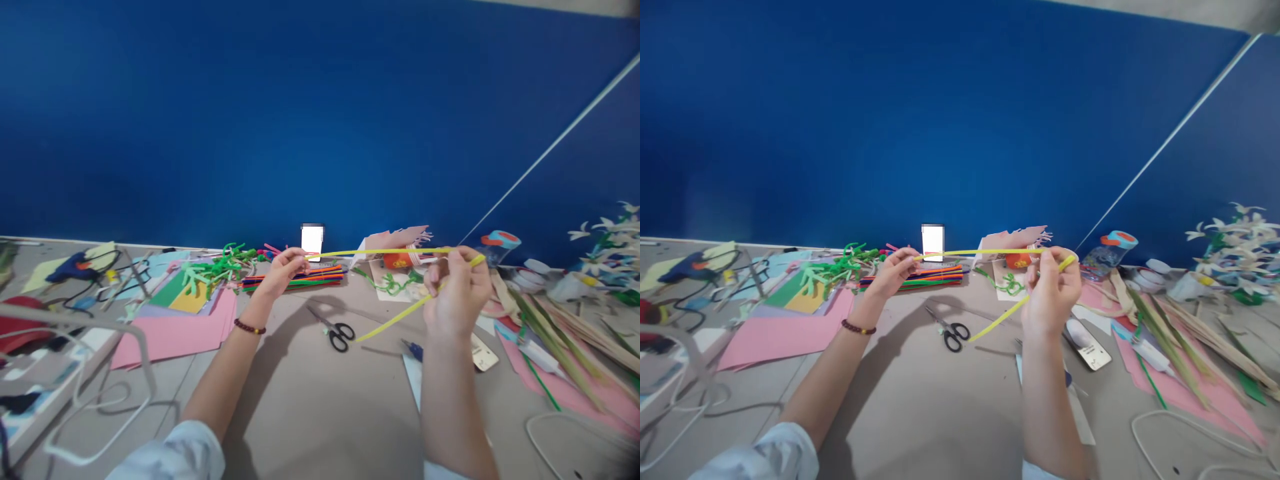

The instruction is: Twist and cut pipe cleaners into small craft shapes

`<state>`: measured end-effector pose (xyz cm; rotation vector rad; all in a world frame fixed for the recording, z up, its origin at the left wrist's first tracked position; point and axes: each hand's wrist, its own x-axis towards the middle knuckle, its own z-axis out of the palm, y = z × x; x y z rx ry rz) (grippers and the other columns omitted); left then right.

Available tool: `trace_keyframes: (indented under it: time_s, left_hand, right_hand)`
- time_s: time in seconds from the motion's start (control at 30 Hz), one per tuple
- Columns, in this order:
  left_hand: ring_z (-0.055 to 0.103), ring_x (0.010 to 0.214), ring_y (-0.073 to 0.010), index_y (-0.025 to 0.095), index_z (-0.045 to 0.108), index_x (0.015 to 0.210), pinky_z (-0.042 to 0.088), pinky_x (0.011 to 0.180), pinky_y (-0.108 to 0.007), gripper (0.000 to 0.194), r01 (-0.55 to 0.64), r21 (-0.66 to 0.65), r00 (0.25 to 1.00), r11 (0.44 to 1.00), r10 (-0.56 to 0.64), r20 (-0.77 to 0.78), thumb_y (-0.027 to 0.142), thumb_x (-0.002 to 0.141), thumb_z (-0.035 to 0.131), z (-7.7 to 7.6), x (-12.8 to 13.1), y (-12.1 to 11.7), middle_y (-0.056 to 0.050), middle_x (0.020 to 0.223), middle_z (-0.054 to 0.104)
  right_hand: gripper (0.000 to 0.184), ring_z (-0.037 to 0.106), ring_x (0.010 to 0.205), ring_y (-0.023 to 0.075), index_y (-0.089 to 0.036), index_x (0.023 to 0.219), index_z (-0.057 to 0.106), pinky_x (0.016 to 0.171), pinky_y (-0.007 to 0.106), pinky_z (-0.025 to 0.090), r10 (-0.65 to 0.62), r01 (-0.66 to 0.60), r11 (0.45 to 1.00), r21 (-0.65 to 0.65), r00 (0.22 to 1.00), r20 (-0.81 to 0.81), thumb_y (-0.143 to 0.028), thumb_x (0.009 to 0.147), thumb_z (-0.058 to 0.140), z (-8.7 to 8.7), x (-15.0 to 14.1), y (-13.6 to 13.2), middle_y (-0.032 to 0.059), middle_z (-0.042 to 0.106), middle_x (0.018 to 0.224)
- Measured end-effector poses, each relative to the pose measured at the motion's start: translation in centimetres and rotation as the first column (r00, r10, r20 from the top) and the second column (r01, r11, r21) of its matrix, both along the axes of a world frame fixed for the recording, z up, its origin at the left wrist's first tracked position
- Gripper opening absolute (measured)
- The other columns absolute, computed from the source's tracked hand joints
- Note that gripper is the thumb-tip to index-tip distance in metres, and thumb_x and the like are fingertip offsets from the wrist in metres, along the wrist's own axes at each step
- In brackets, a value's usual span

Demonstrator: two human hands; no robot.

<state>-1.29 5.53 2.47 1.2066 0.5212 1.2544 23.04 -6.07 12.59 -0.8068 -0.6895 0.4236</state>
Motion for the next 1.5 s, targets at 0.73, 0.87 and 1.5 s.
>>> trace_keyframes:
  time_s: [0.73,0.87,1.5]
  left_hand:
    - [0.055,0.057,-0.0074,0.018,0.061,0.097,0.045,0.057,-0.020,0.026,-0.432,0.154,0.895,0.889,0.443,-0.049,0.022,0.072,0.066,3.0,1.1,-1.3,0.004,0.064,0.052]
    - [0.059,0.060,-0.0093,0.018,0.056,0.098,0.045,0.060,-0.021,0.028,-0.365,0.203,0.905,0.908,0.397,-0.149,0.018,0.071,0.063,3.1,2.5,-2.5,0.005,0.065,0.051]
    - [0.050,0.050,-0.0092,0.016,0.070,0.089,0.039,0.044,-0.021,0.030,-0.140,-0.010,0.958,0.990,0.133,-0.255,0.043,0.077,0.064,2.9,4.8,-4.9,-0.001,0.065,0.060]
  right_hand:
    - [0.023,0.032,0.029,0.0012,-0.019,0.073,0.048,0.031,0.016,0.020,0.388,-0.357,0.891,-0.281,0.920,0.059,-0.030,0.065,0.067,-3.2,-2.2,2.9,-0.0066,0.055,0.054]
    - [0.024,0.029,0.028,0.0016,-0.019,0.071,0.049,0.032,0.015,0.017,0.533,-0.504,0.774,-0.382,0.845,-0.036,-0.030,0.062,0.067,-4.1,-3.4,3.2,-0.0109,0.043,0.043]
    - [0.035,0.048,0.039,0.0061,-0.020,0.079,0.049,0.036,0.016,0.034,0.668,-0.701,0.612,-0.365,0.706,-0.235,-0.040,0.063,0.072,-7.2,-6.2,4.3,-0.0067,0.056,0.053]
